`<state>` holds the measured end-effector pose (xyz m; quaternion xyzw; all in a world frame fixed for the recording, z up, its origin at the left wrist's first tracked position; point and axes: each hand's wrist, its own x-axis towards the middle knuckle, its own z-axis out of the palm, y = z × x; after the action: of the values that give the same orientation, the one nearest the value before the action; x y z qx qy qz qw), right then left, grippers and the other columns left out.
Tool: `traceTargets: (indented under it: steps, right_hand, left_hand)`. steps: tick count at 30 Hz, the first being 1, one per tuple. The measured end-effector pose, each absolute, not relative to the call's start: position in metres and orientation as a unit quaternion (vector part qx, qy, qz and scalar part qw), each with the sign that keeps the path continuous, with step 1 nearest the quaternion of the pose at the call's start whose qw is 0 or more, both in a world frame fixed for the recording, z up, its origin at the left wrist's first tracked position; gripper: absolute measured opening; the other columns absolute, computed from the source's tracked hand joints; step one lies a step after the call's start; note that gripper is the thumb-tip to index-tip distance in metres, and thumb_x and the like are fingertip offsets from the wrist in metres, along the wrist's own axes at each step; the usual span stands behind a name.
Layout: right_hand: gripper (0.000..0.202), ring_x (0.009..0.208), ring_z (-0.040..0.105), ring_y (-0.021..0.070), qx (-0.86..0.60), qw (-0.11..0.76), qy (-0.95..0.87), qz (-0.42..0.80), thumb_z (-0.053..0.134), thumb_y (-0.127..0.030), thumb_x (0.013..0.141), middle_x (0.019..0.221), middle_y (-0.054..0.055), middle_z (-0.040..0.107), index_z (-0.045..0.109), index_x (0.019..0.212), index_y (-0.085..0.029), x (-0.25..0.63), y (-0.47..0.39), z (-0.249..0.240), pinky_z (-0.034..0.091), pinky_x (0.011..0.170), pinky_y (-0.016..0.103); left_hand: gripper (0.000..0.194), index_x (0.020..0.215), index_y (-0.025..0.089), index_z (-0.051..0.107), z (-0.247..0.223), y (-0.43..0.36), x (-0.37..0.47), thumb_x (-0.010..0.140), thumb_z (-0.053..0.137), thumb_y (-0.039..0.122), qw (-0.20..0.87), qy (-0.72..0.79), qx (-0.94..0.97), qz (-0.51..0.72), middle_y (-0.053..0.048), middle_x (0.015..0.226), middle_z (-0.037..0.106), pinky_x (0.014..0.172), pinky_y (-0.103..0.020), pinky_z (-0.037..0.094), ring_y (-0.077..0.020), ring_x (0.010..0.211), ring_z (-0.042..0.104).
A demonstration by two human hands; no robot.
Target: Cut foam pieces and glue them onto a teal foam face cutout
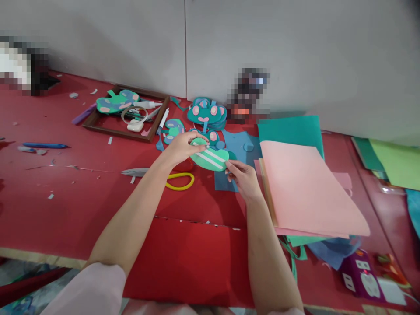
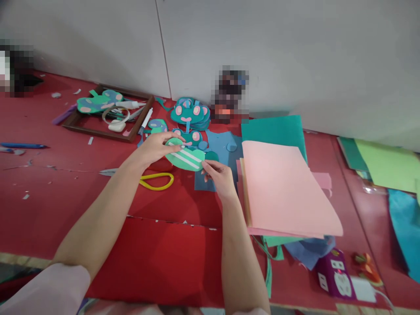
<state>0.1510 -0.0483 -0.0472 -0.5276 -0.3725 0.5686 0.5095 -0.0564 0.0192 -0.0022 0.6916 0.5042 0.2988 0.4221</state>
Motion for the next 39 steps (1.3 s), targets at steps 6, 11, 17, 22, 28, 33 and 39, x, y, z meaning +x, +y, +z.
traceTargets:
  steps: [6, 11, 17, 22, 28, 33, 39]
  right_hand:
    - [0.026, 0.047, 0.047, 0.0074, -0.531, 0.498, -0.389, 0.564, 0.074, -0.042, 0.065, 0.056, -0.003, 0.057, 0.072, 0.077, -0.019, 0.15, -0.049, -0.048, 0.038, 0.04, 0.021]
    - [0.027, 0.053, 0.051, 0.0086, -0.536, 0.545, -0.364, 0.532, 0.074, -0.042, 0.065, 0.059, -0.002, 0.059, 0.07, 0.076, -0.018, 0.148, -0.047, -0.049, 0.041, 0.043, 0.021]
    - [0.026, 0.061, 0.058, 0.0105, -0.53, 0.605, -0.337, 0.489, 0.074, -0.041, 0.066, 0.067, -0.001, 0.062, 0.068, 0.079, -0.019, 0.147, -0.046, -0.048, 0.047, 0.049, 0.022]
    - [0.02, 0.06, 0.059, 0.0097, -0.504, 0.617, -0.363, 0.484, 0.072, -0.037, 0.07, 0.068, -0.002, 0.063, 0.068, 0.081, -0.021, 0.147, -0.047, -0.047, 0.05, 0.052, 0.023]
    - [0.017, 0.059, 0.059, 0.0101, -0.511, 0.619, -0.392, 0.449, 0.069, -0.036, 0.073, 0.069, -0.002, 0.064, 0.068, 0.081, -0.021, 0.146, -0.048, -0.046, 0.053, 0.055, 0.025]
    - [0.019, 0.06, 0.06, 0.0108, -0.529, 0.602, -0.424, 0.421, 0.067, -0.038, 0.076, 0.07, -0.002, 0.064, 0.066, 0.082, -0.021, 0.145, -0.049, -0.046, 0.056, 0.061, 0.028]
    - [0.018, 0.065, 0.061, 0.0118, -0.518, 0.598, -0.472, 0.39, 0.064, -0.038, 0.078, 0.074, -0.002, 0.062, 0.065, 0.083, -0.021, 0.144, -0.05, -0.049, 0.057, 0.066, 0.029]
  left_hand:
    - [0.027, 0.1, 0.02, 0.065, -0.002, 0.019, -0.056, 0.077, 0.062, 0.034, 0.382, 0.52, 0.706, 0.292, -0.003, 0.102, 0.065, 0.07, -0.026, 0.045, -0.0177, 0.088, 0.059]
    - [0.029, 0.109, 0.023, 0.06, 0.004, 0.006, -0.035, 0.08, 0.063, 0.024, 0.114, 0.559, 0.749, 0.336, -0.007, 0.12, 0.057, 0.097, -0.037, 0.038, -0.0248, 0.115, 0.05]
    - [0.02, 0.1, 0.019, 0.063, 0.006, -0.018, -0.004, 0.093, 0.044, 0.024, 0.119, 0.458, 0.828, 0.302, -0.006, 0.102, 0.066, 0.087, -0.03, 0.043, -0.0186, 0.098, 0.059]
    - [0.021, 0.1, 0.019, 0.064, 0.0, -0.023, 0.004, 0.093, 0.044, 0.023, 0.171, 0.464, 0.823, 0.278, -0.005, 0.101, 0.067, 0.08, -0.027, 0.045, -0.0168, 0.093, 0.061]
    - [0.02, 0.104, 0.019, 0.062, -0.001, -0.024, 0.004, 0.092, 0.047, 0.023, 0.18, 0.473, 0.814, 0.285, -0.006, 0.1, 0.068, 0.078, -0.027, 0.046, -0.0173, 0.091, 0.063]
    - [0.019, 0.105, 0.019, 0.063, -0.005, -0.025, 0.006, 0.089, 0.052, 0.022, 0.191, 0.47, 0.81, 0.295, -0.005, 0.102, 0.07, 0.076, -0.025, 0.047, -0.0173, 0.091, 0.065]
    - [0.014, 0.09, 0.02, 0.069, -0.001, -0.02, 0.003, 0.087, 0.055, 0.02, 0.233, 0.473, 0.787, 0.32, -0.002, 0.087, 0.073, 0.069, -0.022, 0.045, -0.0136, 0.078, 0.066]
